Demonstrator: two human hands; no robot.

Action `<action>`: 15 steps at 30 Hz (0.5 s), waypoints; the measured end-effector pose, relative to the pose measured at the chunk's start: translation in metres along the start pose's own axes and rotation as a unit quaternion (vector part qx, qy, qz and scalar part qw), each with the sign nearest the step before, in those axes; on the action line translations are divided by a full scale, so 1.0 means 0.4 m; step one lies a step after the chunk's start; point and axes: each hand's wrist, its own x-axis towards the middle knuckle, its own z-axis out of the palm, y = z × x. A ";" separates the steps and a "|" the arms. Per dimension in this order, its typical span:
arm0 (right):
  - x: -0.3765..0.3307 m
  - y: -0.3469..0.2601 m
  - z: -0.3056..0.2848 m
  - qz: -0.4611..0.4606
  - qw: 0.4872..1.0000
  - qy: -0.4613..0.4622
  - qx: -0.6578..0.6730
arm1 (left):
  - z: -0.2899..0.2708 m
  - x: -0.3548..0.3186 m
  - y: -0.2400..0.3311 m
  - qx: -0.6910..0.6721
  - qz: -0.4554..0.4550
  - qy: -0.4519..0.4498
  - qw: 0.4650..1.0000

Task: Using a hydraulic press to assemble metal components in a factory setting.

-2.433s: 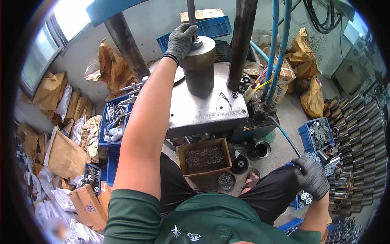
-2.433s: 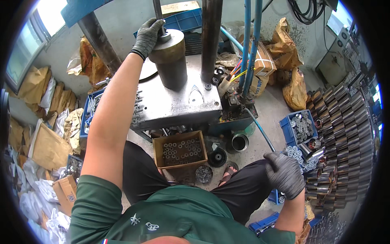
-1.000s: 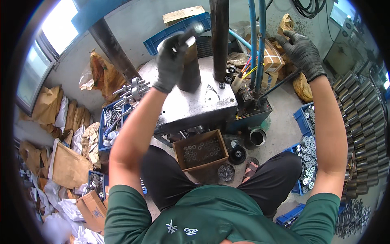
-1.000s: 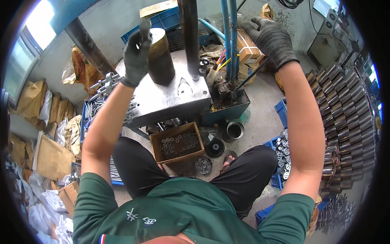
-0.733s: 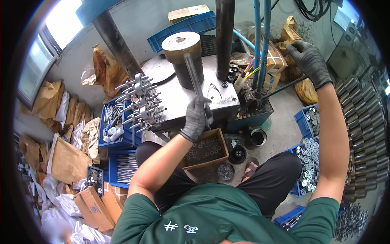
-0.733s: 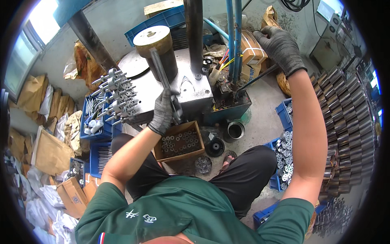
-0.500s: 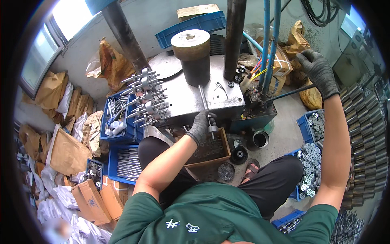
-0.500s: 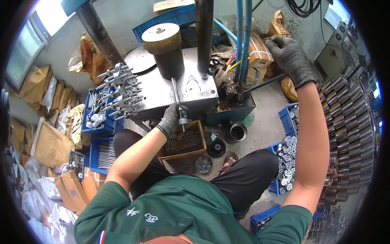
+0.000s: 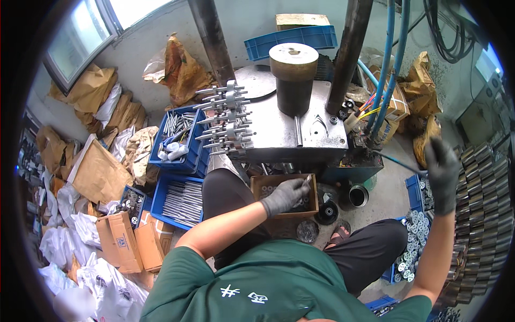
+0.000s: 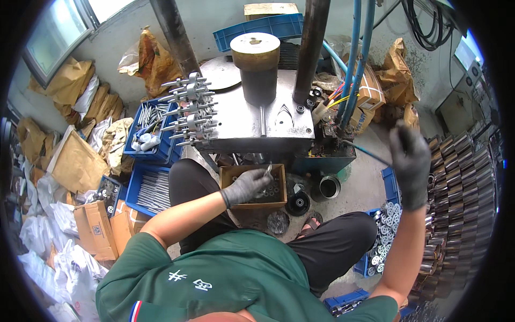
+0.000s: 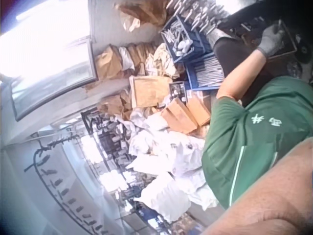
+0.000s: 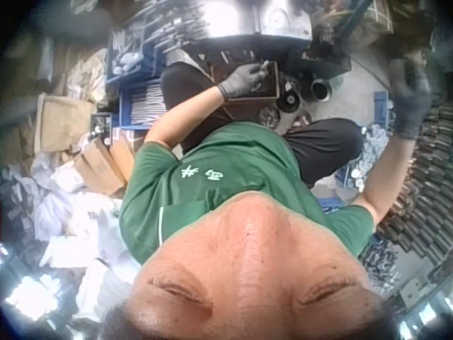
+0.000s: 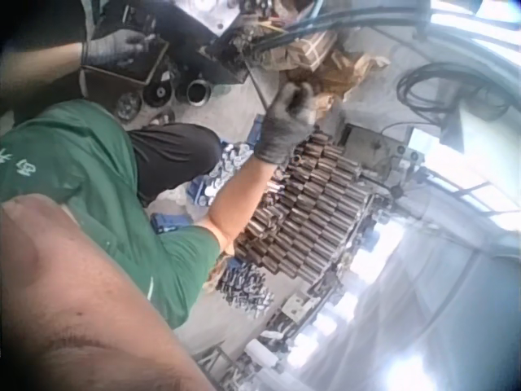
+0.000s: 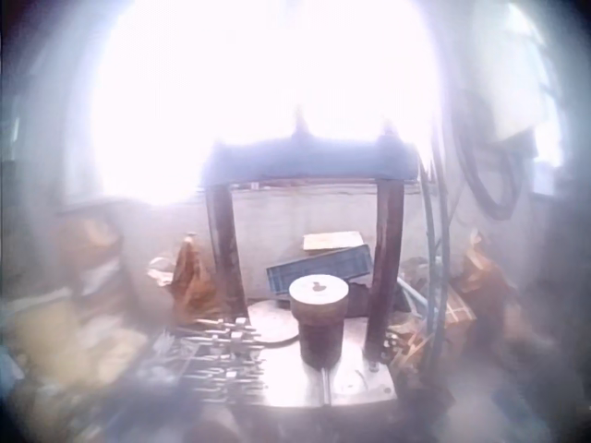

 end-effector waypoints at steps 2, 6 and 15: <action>-0.075 -0.055 0.004 -0.101 0.994 0.016 -0.048 | -0.037 -0.030 -0.038 0.364 0.289 0.117 0.878; -0.164 -0.223 0.017 -0.257 0.965 -0.051 -0.026 | -0.097 -0.173 0.131 0.166 0.331 0.162 0.915; -0.182 0.010 0.339 -0.116 0.950 -0.255 0.137 | -0.469 -0.217 0.300 -0.417 0.289 0.209 0.836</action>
